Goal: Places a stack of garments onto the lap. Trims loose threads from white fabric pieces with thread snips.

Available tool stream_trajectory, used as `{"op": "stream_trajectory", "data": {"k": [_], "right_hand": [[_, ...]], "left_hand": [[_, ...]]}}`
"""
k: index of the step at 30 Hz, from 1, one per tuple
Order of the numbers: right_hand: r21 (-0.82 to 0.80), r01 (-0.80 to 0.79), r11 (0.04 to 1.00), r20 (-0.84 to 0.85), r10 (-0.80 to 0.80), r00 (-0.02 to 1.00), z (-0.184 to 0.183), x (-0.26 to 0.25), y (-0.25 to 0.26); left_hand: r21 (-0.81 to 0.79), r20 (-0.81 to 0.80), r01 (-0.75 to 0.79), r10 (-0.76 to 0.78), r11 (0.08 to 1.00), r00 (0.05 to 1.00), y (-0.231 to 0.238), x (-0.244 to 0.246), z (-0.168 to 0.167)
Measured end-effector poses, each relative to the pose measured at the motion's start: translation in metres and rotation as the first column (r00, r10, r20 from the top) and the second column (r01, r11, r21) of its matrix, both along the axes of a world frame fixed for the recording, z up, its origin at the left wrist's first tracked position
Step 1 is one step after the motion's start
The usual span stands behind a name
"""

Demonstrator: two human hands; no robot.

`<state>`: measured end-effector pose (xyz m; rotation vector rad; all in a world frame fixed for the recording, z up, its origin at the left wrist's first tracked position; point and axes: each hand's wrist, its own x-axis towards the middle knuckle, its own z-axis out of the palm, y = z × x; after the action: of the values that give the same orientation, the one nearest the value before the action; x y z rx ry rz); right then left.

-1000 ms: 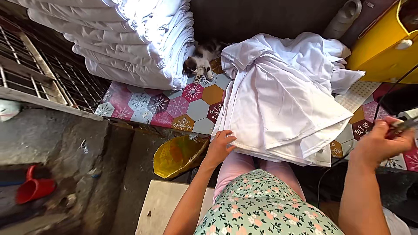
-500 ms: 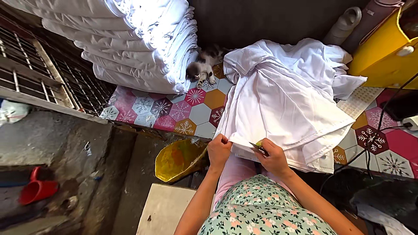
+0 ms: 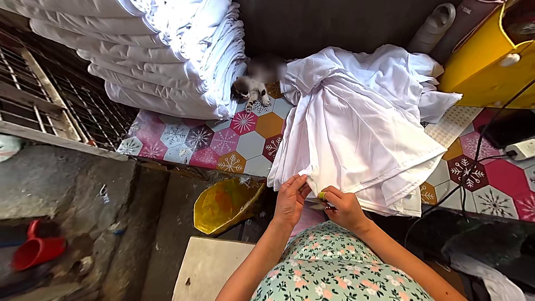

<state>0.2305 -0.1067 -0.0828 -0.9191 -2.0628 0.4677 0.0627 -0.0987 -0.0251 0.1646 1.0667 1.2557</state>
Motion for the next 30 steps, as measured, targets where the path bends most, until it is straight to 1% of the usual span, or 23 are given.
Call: {"op": "stream_trajectory", "data": {"k": [3,5,8,12,18,30], "right_hand": [[-0.251,0.091,0.964,-0.109,-0.122,0.987,0.012,0.002,0.002],[-0.298,0.145,0.943,-0.099,-0.181,0.979,0.017,0.001,0.008],[-0.241,0.2,0.95,-0.05,-0.218,0.975,0.019,-0.005,0.014],[-0.186,0.217,0.958,-0.088,-0.237,0.968,0.019,-0.012,0.015],[-0.185,0.223,0.957,-0.144,-0.251,0.957,0.019,-0.01,0.016],[-0.194,0.267,0.944,-0.15,-0.298,0.943,0.016,-0.012,0.015]], "left_hand": [[-0.029,0.028,0.006,-0.006,1.0,1.0,0.001,-0.002,0.003],[-0.053,0.059,0.002,0.001,0.999,0.998,0.001,-0.003,0.006],[-0.109,0.077,-0.02,0.028,0.994,0.997,0.001,-0.001,0.015],[-0.131,0.105,-0.042,0.056,0.991,0.993,0.0,0.001,0.02],[-0.159,0.134,-0.037,0.059,0.987,0.989,0.0,0.006,0.02],[-0.159,0.12,-0.055,0.074,0.986,0.99,0.0,0.009,0.017]]}}
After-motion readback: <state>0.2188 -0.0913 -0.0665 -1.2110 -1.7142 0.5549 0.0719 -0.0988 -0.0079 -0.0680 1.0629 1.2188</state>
